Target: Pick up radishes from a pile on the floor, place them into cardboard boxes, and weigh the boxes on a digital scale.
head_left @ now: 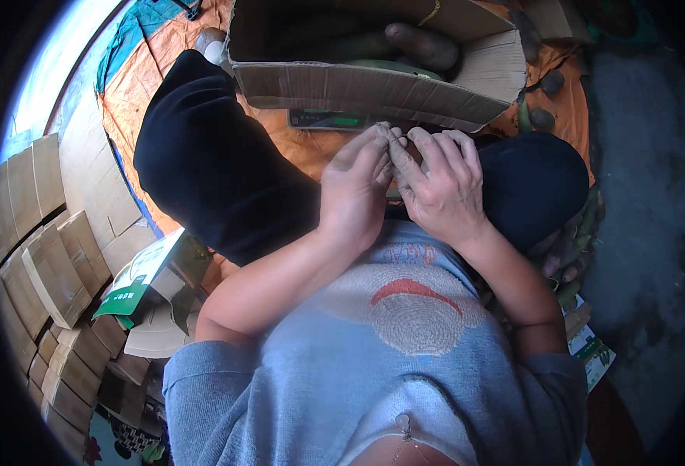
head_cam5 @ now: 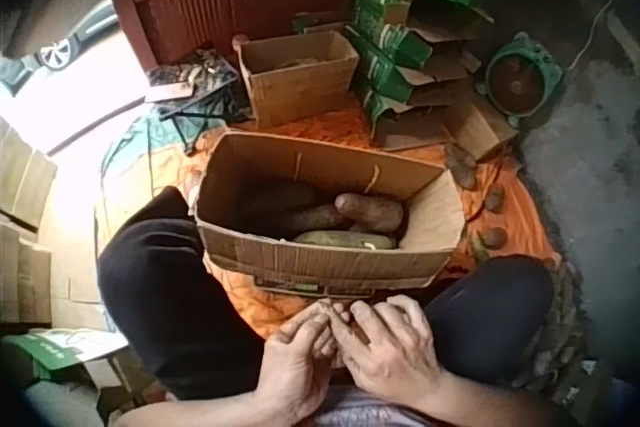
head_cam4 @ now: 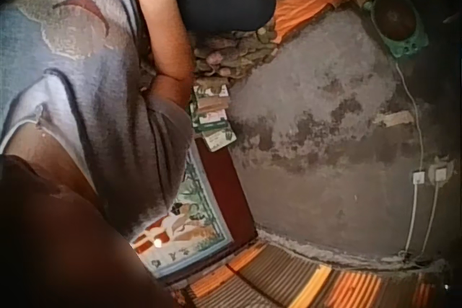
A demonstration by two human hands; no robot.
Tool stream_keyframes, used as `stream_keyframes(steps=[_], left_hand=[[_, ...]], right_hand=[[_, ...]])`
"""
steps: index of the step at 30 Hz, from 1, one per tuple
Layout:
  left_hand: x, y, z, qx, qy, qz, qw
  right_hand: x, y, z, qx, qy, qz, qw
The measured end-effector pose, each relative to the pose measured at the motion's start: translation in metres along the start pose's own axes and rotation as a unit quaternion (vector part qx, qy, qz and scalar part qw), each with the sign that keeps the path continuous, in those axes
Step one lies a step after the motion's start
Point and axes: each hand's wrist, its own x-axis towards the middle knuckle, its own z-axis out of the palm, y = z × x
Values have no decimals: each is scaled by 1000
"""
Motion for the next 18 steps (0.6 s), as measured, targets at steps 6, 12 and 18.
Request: stream_keyframes(steps=[6, 12, 18], left_hand=[[1, 2, 4, -16, 72, -10, 997], [7, 2, -2, -52, 110, -63, 991], [7, -3, -14, -24, 27, -41, 999]], right_hand=[[5, -2, 6, -35, -3, -48, 998], [0, -1, 18, -39, -23, -65, 997], [-3, 6, 23, 15, -43, -3, 999]])
